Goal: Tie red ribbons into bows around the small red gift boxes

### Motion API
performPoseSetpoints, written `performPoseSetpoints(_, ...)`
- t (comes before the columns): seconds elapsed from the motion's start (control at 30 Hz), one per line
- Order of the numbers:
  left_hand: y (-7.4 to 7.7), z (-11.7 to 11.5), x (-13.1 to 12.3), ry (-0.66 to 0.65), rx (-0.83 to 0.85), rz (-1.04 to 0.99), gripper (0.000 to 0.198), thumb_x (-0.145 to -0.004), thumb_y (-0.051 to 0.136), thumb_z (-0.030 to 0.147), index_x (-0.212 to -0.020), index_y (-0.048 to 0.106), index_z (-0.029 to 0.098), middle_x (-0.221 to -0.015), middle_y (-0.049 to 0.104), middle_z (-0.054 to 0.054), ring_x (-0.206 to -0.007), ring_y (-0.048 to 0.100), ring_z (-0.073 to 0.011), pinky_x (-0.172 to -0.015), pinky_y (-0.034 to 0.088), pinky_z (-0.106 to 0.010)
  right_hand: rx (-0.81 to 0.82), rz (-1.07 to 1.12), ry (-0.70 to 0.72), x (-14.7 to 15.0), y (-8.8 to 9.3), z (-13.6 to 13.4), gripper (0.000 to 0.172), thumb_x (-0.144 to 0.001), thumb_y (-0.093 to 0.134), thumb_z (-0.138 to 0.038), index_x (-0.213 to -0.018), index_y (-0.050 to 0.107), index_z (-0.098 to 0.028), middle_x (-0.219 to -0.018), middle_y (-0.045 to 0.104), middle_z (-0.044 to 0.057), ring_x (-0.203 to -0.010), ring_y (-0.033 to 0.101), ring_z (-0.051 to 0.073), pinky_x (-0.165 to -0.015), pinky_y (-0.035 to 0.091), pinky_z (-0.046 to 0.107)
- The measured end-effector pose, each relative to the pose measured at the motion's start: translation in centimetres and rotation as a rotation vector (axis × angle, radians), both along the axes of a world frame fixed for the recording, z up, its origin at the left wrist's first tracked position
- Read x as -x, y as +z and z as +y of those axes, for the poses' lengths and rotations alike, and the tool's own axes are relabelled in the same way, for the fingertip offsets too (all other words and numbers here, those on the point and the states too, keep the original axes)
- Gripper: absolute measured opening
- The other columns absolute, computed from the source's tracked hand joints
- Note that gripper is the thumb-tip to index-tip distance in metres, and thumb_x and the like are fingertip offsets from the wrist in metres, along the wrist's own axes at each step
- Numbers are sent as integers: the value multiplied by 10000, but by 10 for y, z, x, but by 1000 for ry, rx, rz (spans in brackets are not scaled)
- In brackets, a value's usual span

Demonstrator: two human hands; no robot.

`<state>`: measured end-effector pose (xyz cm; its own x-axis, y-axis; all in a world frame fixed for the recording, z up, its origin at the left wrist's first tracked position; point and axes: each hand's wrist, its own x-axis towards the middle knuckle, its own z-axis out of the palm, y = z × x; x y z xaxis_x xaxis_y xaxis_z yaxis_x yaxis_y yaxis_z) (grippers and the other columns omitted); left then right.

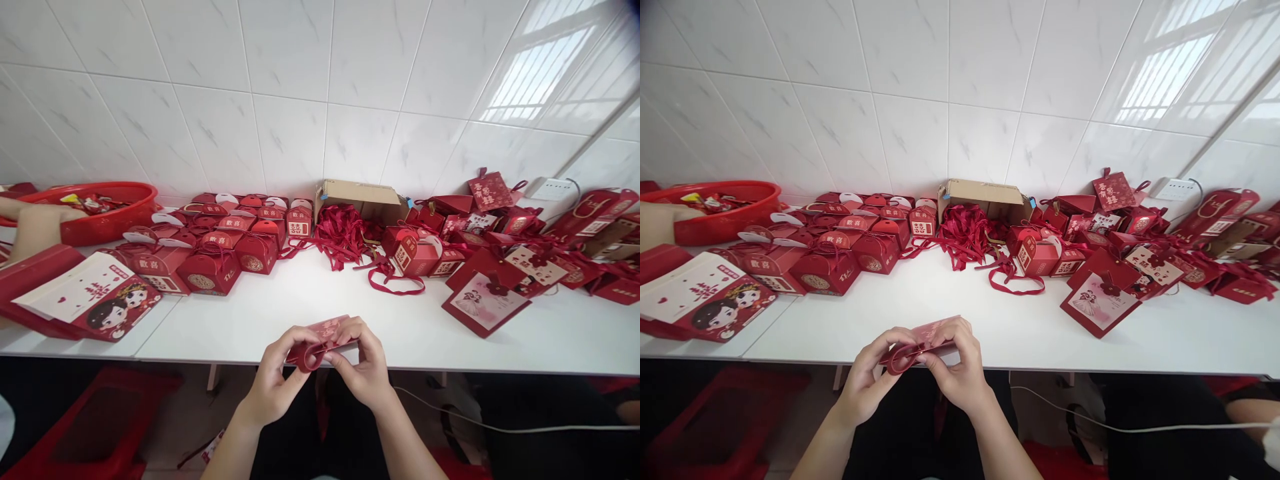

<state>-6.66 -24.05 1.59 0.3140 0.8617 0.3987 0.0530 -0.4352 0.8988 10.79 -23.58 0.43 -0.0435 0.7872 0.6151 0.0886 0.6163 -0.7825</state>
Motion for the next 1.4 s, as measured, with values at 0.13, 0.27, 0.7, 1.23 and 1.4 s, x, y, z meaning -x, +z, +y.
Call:
performPoseSetpoints(0.13, -2, 1, 0, -64, -50, -10, 133, -874, 521, 207, -976, 607, 207, -1019, 621, -108, -961, 603, -239, -791, 518, -355, -6, 1, -6, 0, -3, 0, 219, -755, 723, -182, -844, 533, -244, -800, 603, 17, -788, 593, 192, -742, 485, 367)
performPoseSetpoints(0.27, -8, 3, -3, -12, -104, -11, 135, -852, 539, 145, -950, 596, 216, -1066, 592, -110, -1111, 532, -260, -880, 499, -402, 31, 18, 34, 0, -5, 0, 234, -752, 723, -153, -802, 510, -238, -947, 640, 42, -889, 628, 205, -790, 503, 387)
performPoseSetpoints(0.7, -13, 6, -3, -81, -31, -115, 117, -859, 557, 140, -930, 623, 205, -973, 628, -91, -1069, 580, -257, -910, 493, -429, 55, 42, 139, 0, -10, 2, 240, -774, 694, -117, -801, 493, -245, -863, 654, 29, -868, 634, 197, -790, 523, 394)
performPoseSetpoints(1.23, -25, 8, -28, 201, 144, -361, 293, -807, 650, 152, -938, 404, 244, -797, 664, 36, -792, 658, -121, -749, 526, -246, 226, 233, 13, 3, -18, 6, 208, -773, 702, -215, -779, 494, -219, -752, 594, -9, -703, 620, 144, -636, 510, 272)
performPoseSetpoints(1.4, -20, 11, -31, 168, 214, -253, 332, -819, 629, 190, -1062, 409, 248, -911, 679, -22, -887, 665, -177, -812, 526, -335, 300, -35, 53, -20, -32, 10, 421, -731, 738, -244, -1091, 520, -238, -1075, 639, 56, -971, 629, 207, -837, 512, 348)
